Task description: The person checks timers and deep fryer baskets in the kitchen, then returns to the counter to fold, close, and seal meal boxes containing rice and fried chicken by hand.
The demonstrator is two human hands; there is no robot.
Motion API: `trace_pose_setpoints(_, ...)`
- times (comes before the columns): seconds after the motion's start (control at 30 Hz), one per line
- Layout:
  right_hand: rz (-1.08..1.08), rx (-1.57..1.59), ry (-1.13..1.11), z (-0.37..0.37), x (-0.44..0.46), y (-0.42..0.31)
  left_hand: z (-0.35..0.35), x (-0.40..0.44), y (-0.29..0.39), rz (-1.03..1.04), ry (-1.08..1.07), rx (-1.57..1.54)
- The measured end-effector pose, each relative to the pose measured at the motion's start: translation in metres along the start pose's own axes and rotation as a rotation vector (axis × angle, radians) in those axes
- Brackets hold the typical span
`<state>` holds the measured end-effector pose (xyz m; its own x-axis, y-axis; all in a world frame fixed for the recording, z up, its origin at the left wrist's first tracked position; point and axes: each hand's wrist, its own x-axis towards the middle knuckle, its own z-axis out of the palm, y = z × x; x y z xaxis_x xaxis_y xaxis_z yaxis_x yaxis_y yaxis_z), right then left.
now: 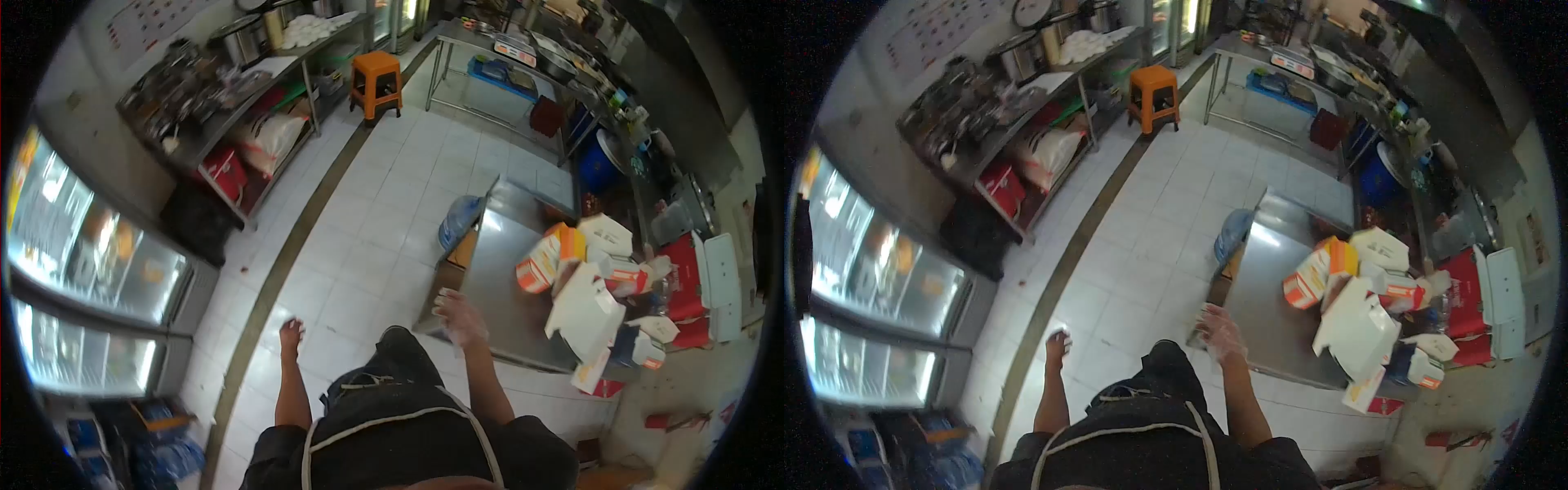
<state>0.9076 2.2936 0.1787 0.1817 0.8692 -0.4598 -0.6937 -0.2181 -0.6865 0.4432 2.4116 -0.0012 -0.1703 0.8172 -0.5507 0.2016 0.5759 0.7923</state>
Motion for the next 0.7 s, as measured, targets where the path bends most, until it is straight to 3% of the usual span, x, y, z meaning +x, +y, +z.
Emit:
trace_pose_setpoints(0.03,-0.017,0.064,0.054,-0.008,0.037,-0.005,0.028,0.034,0.086,0.078,-0.031,0.028)
trace_pose_setpoints(0.1,-0.056,0.126,0.105,-0.009,0.108,-0.024,0.078,0.127,0.186,0.330,-0.077,-0.041)
trace_pose_setpoints(0.17,-0.032,0.107,0.267,0.017,0.174,-0.071,0.129,0.213,0.267,0.271,-0.057,-0.077)
trace_pose_setpoints(0.2,-0.044,0.108,0.274,0.021,0.213,-0.093,0.143,0.259,0.282,0.276,-0.070,-0.079)
trace_pose_setpoints(0.23,-0.077,0.073,0.336,0.025,0.260,-0.119,0.160,0.313,0.284,0.390,-0.111,0.116)
trace_pose_setpoints(0.3,-0.091,0.079,0.400,0.063,0.340,-0.162,0.174,0.366,0.293,0.224,-0.108,0.216)
trace_pose_setpoints(0.37,-0.099,0.097,0.440,0.107,0.411,-0.245,0.185,0.362,0.319,0.068,-0.107,0.195)
trace_pose_setpoints(0.43,-0.206,-0.034,0.287,0.126,0.493,-0.299,0.186,0.397,0.264,-0.082,-0.036,0.029)
trace_pose_setpoints(0.53,-0.289,-0.156,0.173,0.161,0.617,-0.382,0.217,0.426,0.265,-0.390,0.046,0.129)
trace_pose_setpoints(0.63,-0.176,-0.084,0.247,0.147,0.755,-0.429,0.276,0.505,0.310,-0.469,0.021,0.232)
trace_pose_setpoints(0.7,-0.116,0.004,0.228,0.091,0.855,-0.425,0.326,0.574,0.368,-0.423,-0.047,0.331)
